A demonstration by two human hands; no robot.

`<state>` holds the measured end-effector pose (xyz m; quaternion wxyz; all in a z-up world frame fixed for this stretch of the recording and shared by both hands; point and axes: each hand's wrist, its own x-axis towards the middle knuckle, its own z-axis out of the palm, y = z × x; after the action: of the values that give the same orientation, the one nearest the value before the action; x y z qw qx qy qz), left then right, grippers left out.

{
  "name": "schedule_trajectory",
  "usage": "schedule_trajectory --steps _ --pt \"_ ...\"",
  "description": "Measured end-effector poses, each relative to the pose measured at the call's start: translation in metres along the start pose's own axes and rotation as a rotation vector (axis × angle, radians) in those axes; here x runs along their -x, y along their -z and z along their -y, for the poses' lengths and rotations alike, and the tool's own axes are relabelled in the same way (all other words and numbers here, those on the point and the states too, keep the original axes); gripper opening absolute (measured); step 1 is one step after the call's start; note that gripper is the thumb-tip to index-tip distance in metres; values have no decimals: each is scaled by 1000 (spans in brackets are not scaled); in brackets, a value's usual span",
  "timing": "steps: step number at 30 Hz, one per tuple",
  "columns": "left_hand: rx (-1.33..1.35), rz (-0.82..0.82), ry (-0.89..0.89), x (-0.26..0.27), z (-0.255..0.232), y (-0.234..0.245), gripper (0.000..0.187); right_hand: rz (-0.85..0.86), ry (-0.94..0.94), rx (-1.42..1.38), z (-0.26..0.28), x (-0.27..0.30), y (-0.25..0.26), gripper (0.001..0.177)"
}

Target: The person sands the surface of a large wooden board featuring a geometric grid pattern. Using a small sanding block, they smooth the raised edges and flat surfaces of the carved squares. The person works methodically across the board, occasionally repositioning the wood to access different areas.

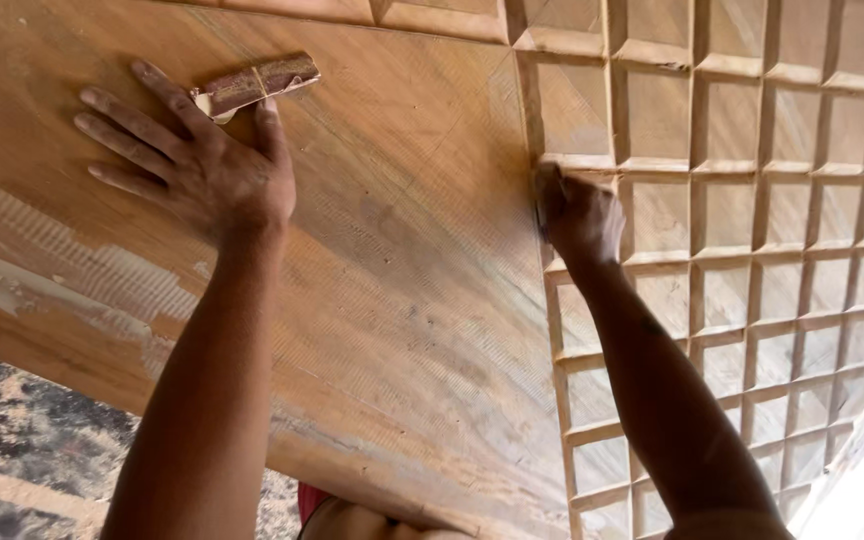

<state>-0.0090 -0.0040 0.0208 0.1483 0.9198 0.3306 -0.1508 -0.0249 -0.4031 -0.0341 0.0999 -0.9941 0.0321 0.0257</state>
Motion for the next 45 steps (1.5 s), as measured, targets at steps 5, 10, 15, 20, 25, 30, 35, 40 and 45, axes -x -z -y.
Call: schedule_trajectory --steps 5,10,15,20,25,30,35,40,45 --pt "29 83 32 0 2 0 108 -126 162 118 -3 76 20 63" --pt "21 1 18 0 2 -4 111 92 9 66 8 -11 3 65" --pt "35 17 27 -2 0 -3 111 -108 159 94 -3 37 19 56" --pt "24 -28 -10 -5 4 -12 109 -59 129 135 -5 -5 -2 62" --pt "18 -71 -37 -11 1 -13 107 24 -22 149 -11 26 -2 64" --pt "22 43 36 -5 4 -7 110 5 37 220 -3 17 -4 57" --pt "-13 17 -8 2 4 -6 108 -250 158 133 -6 35 -12 49" --pt "24 45 14 -5 2 -3 109 -176 86 163 -12 69 -10 47" --pt "76 -35 -2 -3 3 -8 107 -287 186 179 -24 25 -35 50"
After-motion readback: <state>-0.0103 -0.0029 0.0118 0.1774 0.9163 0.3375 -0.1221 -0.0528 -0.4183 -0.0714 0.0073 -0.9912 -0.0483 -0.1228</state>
